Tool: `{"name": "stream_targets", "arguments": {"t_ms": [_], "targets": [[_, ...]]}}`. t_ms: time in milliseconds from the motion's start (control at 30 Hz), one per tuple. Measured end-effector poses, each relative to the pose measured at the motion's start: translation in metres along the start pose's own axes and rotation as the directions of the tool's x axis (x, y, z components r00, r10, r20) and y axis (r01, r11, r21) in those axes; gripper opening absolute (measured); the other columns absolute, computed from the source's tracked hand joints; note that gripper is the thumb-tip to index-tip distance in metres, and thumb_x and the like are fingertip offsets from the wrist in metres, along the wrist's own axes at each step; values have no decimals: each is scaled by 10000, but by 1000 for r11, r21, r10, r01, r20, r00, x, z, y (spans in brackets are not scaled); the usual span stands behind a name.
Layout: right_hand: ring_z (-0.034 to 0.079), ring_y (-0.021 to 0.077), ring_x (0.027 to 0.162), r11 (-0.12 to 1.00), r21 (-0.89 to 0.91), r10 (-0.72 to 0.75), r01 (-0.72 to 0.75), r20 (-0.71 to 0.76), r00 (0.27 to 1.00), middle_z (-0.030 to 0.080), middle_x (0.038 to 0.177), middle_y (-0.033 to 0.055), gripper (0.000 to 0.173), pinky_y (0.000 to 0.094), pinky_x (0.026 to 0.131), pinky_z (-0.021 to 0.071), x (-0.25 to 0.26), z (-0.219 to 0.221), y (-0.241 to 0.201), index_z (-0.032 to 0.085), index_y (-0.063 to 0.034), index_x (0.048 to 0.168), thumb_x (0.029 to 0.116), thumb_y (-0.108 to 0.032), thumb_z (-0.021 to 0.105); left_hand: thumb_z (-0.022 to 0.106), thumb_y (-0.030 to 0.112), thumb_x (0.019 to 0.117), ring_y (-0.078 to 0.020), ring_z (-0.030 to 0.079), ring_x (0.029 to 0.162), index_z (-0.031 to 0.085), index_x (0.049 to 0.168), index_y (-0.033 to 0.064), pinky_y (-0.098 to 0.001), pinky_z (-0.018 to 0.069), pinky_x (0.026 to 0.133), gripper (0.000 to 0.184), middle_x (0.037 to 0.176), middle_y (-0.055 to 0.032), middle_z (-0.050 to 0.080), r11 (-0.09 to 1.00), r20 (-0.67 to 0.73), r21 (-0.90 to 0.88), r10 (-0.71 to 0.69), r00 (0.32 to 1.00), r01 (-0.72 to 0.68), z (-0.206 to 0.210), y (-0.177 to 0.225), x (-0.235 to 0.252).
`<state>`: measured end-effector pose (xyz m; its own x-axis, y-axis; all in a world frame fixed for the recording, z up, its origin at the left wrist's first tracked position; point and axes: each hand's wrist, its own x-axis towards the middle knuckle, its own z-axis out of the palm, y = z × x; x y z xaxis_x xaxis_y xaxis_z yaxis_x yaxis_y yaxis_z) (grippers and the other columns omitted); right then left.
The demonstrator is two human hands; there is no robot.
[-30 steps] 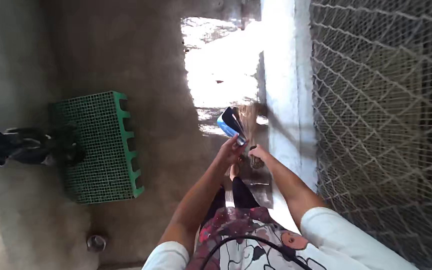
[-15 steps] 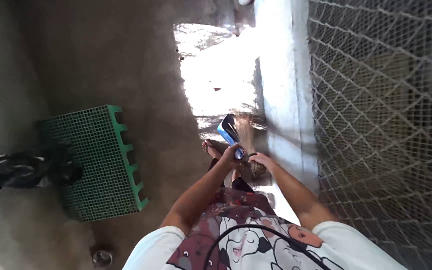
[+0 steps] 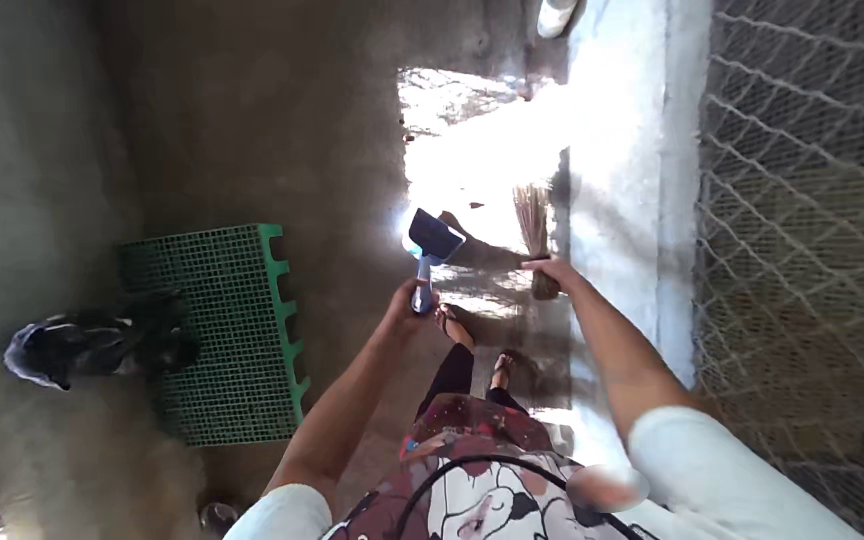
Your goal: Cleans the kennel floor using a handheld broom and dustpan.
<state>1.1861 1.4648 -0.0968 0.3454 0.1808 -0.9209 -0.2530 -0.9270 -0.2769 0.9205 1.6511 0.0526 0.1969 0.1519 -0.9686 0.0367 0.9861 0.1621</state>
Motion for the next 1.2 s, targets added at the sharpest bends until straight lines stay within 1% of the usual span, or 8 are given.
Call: {"name": "stream_targets", "arguments": {"t_ms": [100,200,433,500,667,800,1033,1200], "targets": [[658,355,1068,997,-75,21,-17,45,999,655,1200,259,634,547,931,537,36,75,-12,562,47,1341,825,-218,817,447,181,1036,-127,597,570,514,1107,50,-231,529,513,164,770,-79,590,999,19,18,34,999,-35,15,31,26],[581,357,1234,966,-256,85,-23,233,969,581,1349,265,723,529,1050,462,-10,121,-27,447,34,1460,847,-132,793,453,188,1046,-109,603,591,517,1089,72,-225,537,539,140,773,-56,596,996,85,20,81,993,-83,35,61,42],[626,333,1092,969,-247,72,-2,275,959,590,1289,251,632,511,935,527,-76,8,-51,450,-22,1463,894,-59,721,454,150,1013,-96,602,587,498,1003,98,-206,537,543,69,760,-46,585,987,106,-124,117,988,-103,50,100,57],[598,365,1186,970,-243,39,5,175,984,581,1334,272,661,538,1014,480,-54,-5,-67,452,-7,1470,883,-88,745,473,152,1010,-102,616,599,507,1038,87,-211,547,545,79,789,-58,599,988,77,-130,90,993,-79,51,100,58],[605,344,1220,950,-308,8,48,179,984,626,1305,250,661,519,1058,472,24,61,-96,536,45,1388,825,-154,818,491,154,999,-104,614,576,537,1060,66,-205,542,522,117,785,-67,611,983,52,-164,89,995,-79,55,99,59],[534,413,1316,881,-469,132,60,366,921,538,1403,308,884,571,1106,423,5,103,-84,366,47,1511,798,-167,843,467,164,1019,-106,588,567,533,1097,45,-203,519,504,157,822,-83,600,983,-12,-179,51,999,-52,59,101,56],[556,437,1260,692,-663,52,286,440,896,580,1343,303,663,608,1071,420,-35,-74,-240,522,14,1419,825,-60,809,325,155,1058,-93,602,566,495,1154,19,-183,513,486,238,853,-92,621,961,1,-275,31,1000,-30,25,111,34],[542,529,1254,695,-649,-182,310,258,949,567,1329,367,703,687,1046,409,95,-94,-363,433,19,1493,892,-114,773,313,208,1055,-86,618,560,512,1089,12,-160,516,479,281,829,-99,630,878,-6,-474,65,998,-60,46,159,43]]}}
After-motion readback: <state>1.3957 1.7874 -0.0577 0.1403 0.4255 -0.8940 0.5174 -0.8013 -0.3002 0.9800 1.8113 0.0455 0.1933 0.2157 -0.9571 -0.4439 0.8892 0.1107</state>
